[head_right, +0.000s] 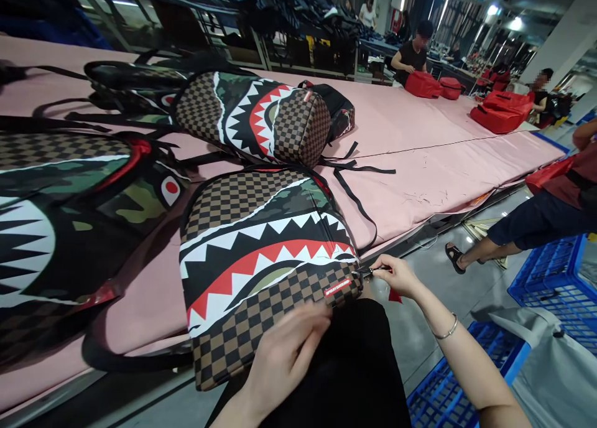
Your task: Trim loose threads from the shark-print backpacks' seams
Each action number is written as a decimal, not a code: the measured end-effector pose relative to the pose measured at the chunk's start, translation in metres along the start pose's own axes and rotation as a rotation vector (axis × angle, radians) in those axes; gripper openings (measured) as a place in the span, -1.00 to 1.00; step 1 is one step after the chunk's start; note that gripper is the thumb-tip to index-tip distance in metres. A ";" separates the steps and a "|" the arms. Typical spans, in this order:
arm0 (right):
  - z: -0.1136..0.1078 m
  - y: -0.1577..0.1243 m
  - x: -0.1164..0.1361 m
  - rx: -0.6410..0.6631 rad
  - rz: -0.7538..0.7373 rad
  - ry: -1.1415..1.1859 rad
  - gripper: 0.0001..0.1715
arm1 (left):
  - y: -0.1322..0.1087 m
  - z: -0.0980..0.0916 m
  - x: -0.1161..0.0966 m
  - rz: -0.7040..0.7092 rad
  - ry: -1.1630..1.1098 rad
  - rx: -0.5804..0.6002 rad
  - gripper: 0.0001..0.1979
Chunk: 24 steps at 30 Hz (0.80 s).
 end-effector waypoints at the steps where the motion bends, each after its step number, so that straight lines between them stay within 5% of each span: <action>1: 0.000 0.002 -0.003 0.018 0.010 0.004 -0.89 | -0.002 0.000 -0.006 0.027 -0.078 0.019 -0.85; 5: 0.004 0.007 -0.006 0.121 0.032 0.032 -0.85 | -0.010 -0.008 -0.008 -0.001 -0.104 -0.004 -0.83; 7: 0.006 0.010 -0.004 0.167 0.039 0.045 -0.84 | -0.012 -0.011 0.000 -0.016 0.044 -0.023 -0.89; 12: 0.003 0.016 0.004 0.231 0.032 0.050 -0.84 | -0.018 0.000 0.021 -0.042 0.404 0.052 -0.61; 24: 0.007 0.017 0.018 0.256 0.000 0.014 -0.88 | -0.025 0.007 0.025 -0.047 0.424 0.068 -0.58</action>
Point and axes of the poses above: each hand's wrist, its own y-axis towards the middle knuckle, its own z-axis out of the palm, x = y × z, the point moved 7 cm from there along y, towards the middle knuckle, and after that the axes turned 7 degrees about y, right-handed, at the moved point
